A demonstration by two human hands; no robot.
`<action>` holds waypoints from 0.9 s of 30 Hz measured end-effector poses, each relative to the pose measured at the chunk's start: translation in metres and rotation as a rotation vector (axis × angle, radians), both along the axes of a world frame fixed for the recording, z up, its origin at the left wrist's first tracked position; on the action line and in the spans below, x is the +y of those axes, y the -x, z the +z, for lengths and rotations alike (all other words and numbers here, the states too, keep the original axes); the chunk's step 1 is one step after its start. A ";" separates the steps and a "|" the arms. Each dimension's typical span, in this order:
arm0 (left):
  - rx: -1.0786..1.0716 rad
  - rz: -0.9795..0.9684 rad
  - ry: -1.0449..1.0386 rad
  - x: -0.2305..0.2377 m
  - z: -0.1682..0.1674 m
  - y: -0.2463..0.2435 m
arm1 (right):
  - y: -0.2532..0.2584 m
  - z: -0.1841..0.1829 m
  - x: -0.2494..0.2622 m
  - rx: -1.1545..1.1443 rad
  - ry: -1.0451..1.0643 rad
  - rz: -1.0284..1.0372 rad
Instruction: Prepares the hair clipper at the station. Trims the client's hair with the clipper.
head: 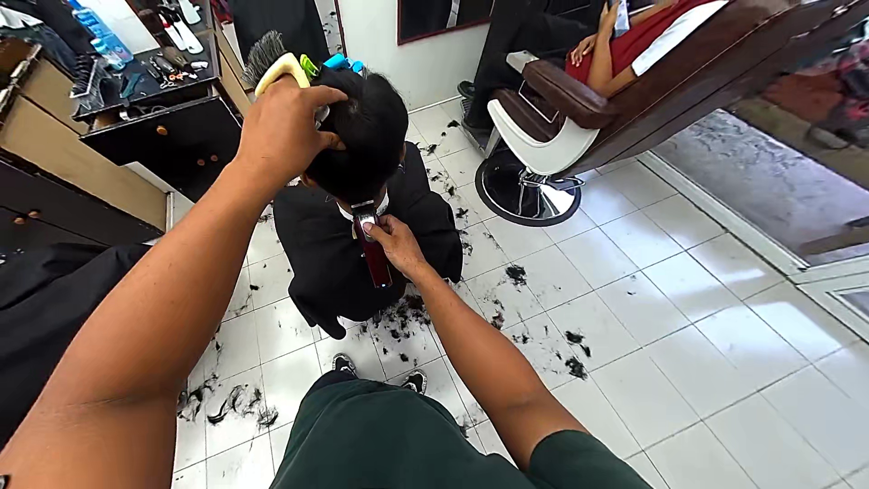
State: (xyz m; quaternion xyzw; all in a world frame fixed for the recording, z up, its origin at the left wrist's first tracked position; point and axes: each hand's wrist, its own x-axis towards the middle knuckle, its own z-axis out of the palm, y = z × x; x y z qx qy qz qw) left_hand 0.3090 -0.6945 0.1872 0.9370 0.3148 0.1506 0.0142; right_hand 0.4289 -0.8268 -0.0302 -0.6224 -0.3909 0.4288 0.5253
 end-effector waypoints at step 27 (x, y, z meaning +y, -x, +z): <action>-0.038 -0.043 0.033 0.011 -0.001 0.004 | 0.006 0.011 0.013 -0.124 0.034 -0.062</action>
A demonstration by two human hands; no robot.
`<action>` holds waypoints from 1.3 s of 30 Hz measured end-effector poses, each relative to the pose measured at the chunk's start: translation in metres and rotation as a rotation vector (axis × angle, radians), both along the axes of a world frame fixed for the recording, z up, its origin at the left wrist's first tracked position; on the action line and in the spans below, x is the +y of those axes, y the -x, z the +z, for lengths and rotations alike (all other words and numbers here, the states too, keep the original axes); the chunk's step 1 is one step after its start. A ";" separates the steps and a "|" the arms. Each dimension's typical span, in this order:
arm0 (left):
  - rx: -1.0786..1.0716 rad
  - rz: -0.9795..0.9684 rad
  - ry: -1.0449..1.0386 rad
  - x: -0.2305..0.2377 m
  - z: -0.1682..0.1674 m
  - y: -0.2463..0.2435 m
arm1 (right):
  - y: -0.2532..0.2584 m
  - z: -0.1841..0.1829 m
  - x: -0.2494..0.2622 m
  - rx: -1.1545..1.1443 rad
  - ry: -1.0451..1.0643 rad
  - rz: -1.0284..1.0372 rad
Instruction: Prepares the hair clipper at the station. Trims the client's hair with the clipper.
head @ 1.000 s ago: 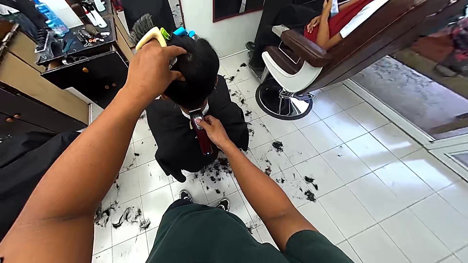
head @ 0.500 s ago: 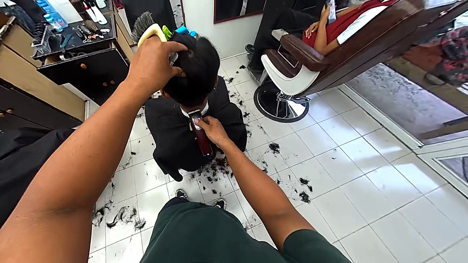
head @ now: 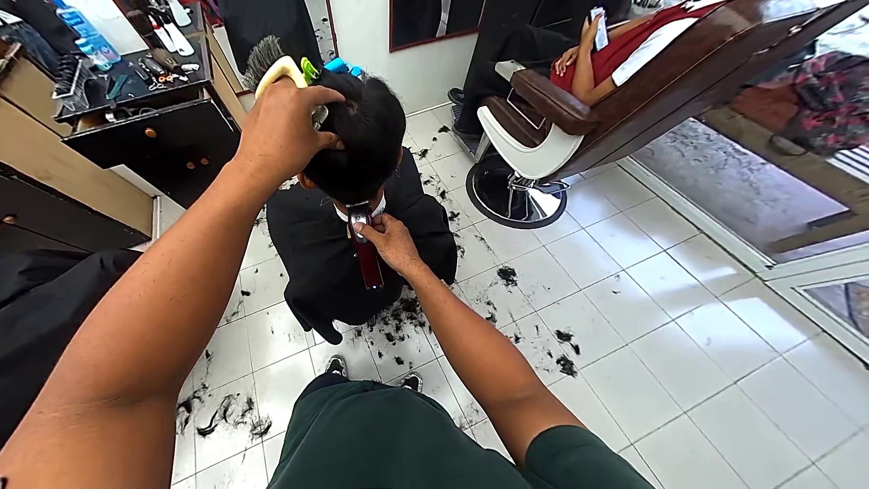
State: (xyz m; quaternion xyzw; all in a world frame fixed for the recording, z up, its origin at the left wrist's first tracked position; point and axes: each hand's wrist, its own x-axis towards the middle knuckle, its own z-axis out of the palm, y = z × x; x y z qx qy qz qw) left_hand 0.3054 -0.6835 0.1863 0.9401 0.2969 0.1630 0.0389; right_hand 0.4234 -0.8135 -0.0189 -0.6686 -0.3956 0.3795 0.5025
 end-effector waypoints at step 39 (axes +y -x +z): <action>-0.029 -0.469 0.018 0.077 -0.011 0.033 | 0.089 0.008 0.030 0.013 0.142 -0.553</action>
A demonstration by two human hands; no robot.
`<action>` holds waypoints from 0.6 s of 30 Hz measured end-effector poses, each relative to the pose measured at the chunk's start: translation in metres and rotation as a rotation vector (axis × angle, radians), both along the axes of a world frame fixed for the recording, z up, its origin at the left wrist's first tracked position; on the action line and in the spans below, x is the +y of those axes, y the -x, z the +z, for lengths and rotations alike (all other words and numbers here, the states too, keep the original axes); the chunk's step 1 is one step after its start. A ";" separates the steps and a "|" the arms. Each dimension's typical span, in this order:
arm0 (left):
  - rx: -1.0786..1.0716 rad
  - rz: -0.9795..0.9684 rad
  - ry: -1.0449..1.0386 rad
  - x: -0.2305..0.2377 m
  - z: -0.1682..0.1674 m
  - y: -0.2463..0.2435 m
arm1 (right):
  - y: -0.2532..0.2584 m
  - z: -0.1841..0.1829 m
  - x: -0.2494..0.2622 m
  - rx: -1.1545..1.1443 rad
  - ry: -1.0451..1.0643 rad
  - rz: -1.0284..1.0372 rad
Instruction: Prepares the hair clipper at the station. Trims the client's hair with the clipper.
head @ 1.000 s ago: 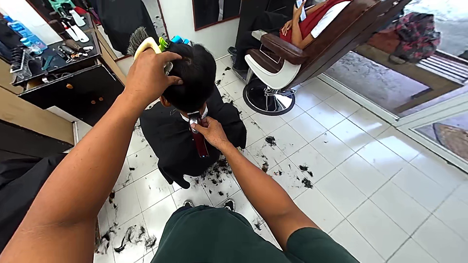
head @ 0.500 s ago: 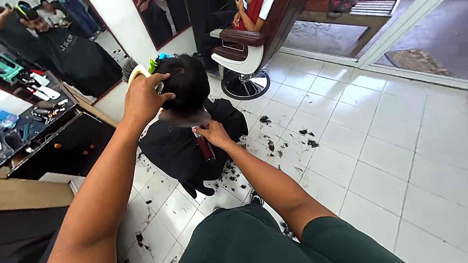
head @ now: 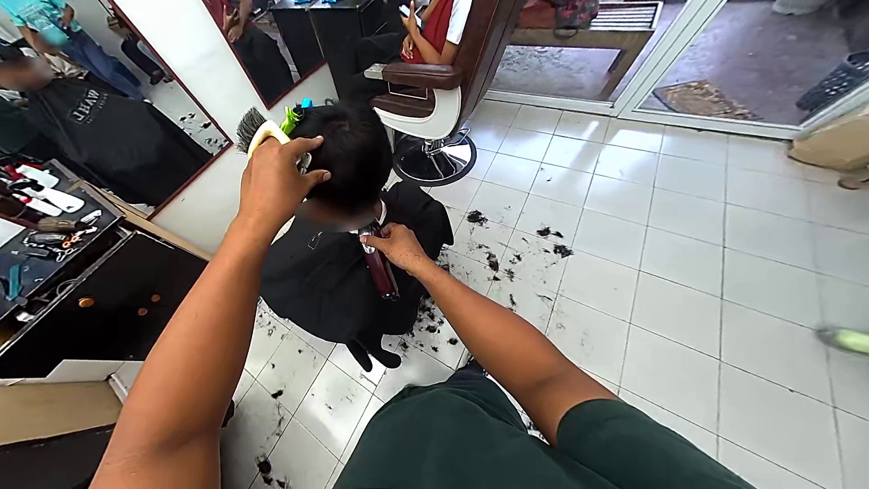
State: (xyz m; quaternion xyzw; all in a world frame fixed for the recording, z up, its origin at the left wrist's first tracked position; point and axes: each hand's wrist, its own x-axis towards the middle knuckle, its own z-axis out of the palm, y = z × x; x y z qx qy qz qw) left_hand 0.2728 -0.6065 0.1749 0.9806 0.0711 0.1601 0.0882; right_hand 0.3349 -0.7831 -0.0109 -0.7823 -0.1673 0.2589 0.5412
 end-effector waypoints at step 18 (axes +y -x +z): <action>0.363 -0.298 0.081 -0.032 -0.113 0.059 | 0.030 -0.053 -0.058 0.187 -0.160 -0.068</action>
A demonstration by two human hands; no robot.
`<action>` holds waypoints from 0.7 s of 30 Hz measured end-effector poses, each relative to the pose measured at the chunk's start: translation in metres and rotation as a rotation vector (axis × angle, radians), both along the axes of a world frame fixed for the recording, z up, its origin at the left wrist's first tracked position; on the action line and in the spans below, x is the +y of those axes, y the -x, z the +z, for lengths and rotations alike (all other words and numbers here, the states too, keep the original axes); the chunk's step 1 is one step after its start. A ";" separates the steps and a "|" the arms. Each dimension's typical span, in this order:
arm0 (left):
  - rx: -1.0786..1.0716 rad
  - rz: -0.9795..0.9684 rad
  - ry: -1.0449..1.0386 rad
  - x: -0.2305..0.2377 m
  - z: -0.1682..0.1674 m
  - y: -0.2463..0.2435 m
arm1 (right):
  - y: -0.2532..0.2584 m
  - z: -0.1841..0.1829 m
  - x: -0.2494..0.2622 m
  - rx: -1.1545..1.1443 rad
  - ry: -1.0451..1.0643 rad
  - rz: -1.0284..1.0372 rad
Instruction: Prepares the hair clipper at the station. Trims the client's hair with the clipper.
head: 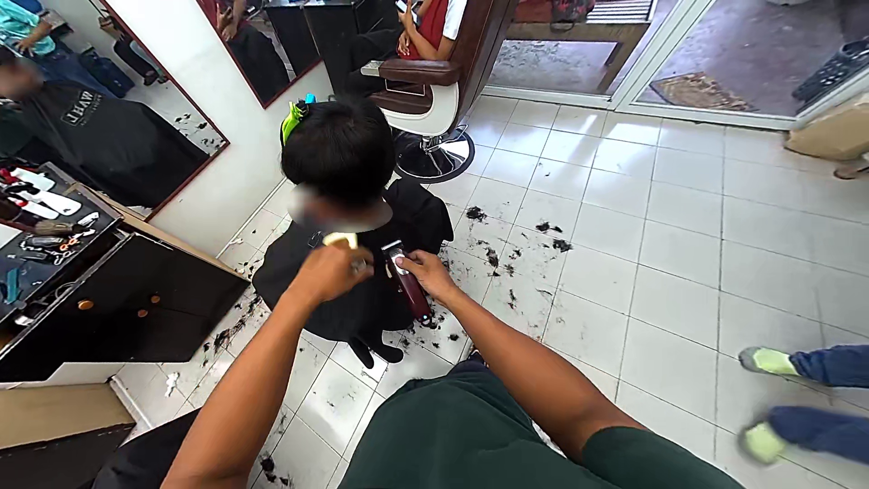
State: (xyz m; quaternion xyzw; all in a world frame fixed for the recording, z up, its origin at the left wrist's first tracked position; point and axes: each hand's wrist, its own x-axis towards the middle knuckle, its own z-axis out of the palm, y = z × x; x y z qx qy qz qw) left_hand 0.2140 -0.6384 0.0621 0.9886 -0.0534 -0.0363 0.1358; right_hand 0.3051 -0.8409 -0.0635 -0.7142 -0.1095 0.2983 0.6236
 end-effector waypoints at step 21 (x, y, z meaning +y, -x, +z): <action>-0.166 0.362 1.097 -0.089 -0.051 -0.099 | -0.054 0.008 -0.077 0.233 -0.044 -0.115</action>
